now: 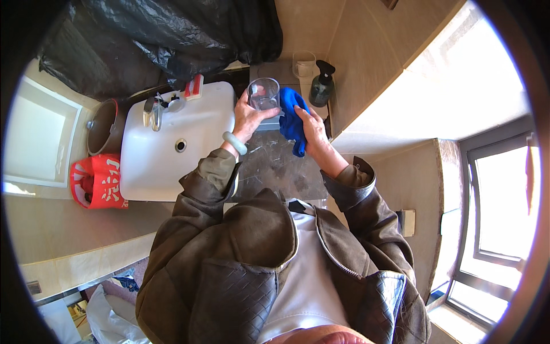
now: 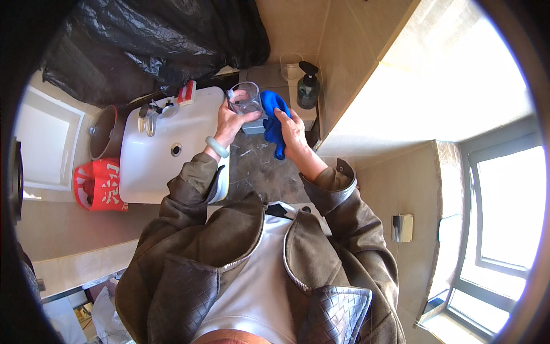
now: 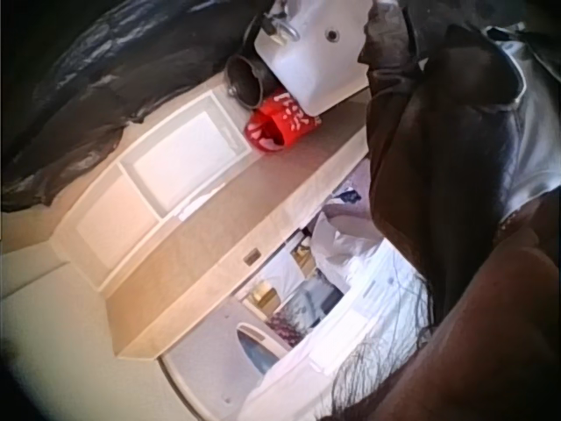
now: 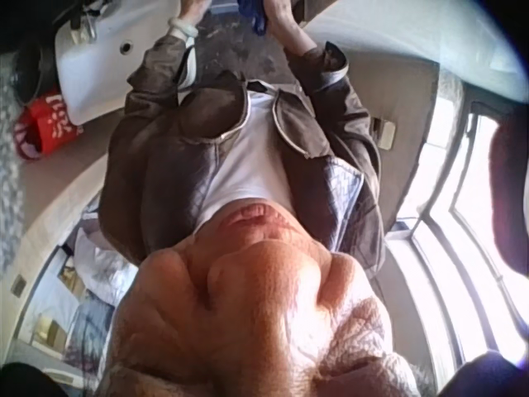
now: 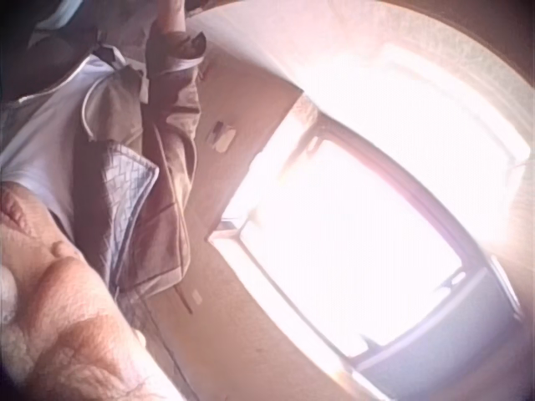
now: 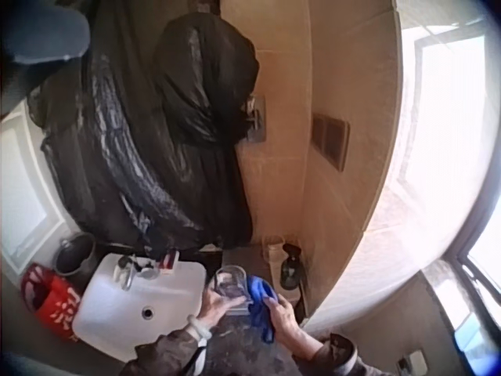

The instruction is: The person wipes a bathroom sink and countertop with a blue cloth, then cleans a toothbrush holder and glass, and finally wipes the window sill. The person handles a red cloth, a blue cloth, a toothbrush, and a glass during the cleaning process.

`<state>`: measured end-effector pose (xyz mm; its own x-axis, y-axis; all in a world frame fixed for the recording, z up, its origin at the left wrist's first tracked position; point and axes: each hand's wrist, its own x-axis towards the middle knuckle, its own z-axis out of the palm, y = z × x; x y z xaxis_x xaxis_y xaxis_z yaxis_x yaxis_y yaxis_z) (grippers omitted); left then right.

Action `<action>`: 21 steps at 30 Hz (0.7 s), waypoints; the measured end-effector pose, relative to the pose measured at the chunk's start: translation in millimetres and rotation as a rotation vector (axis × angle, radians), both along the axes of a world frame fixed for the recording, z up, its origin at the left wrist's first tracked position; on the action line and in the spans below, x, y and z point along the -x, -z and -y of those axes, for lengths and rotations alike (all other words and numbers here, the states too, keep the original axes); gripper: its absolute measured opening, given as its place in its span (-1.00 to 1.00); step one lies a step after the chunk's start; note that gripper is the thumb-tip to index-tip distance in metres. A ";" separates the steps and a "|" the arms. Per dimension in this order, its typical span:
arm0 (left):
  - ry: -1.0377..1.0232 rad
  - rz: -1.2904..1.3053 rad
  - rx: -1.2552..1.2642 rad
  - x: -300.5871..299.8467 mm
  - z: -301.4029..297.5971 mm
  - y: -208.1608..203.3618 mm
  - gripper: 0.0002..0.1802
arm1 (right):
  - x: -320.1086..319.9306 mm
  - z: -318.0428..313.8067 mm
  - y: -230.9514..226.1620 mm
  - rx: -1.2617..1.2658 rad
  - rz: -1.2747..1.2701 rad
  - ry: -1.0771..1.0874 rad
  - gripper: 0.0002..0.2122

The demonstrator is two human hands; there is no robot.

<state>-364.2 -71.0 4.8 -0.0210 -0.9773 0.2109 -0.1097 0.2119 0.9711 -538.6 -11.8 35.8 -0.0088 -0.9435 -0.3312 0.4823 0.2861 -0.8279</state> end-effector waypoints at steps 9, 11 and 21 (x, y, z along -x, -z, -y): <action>-0.151 0.192 0.049 21.8 82.4 -4.7 -0.15 | -1.1 30.5 39.2 -0.011 -0.219 0.078 -0.60; -0.167 0.199 0.028 24.2 101.0 -2.2 -0.15 | -2.1 37.0 47.8 -0.011 -0.275 0.102 -0.62; -0.144 0.377 0.123 24.9 158.8 54.4 -0.07 | -9.7 58.2 42.0 0.473 -1.127 0.167 -0.51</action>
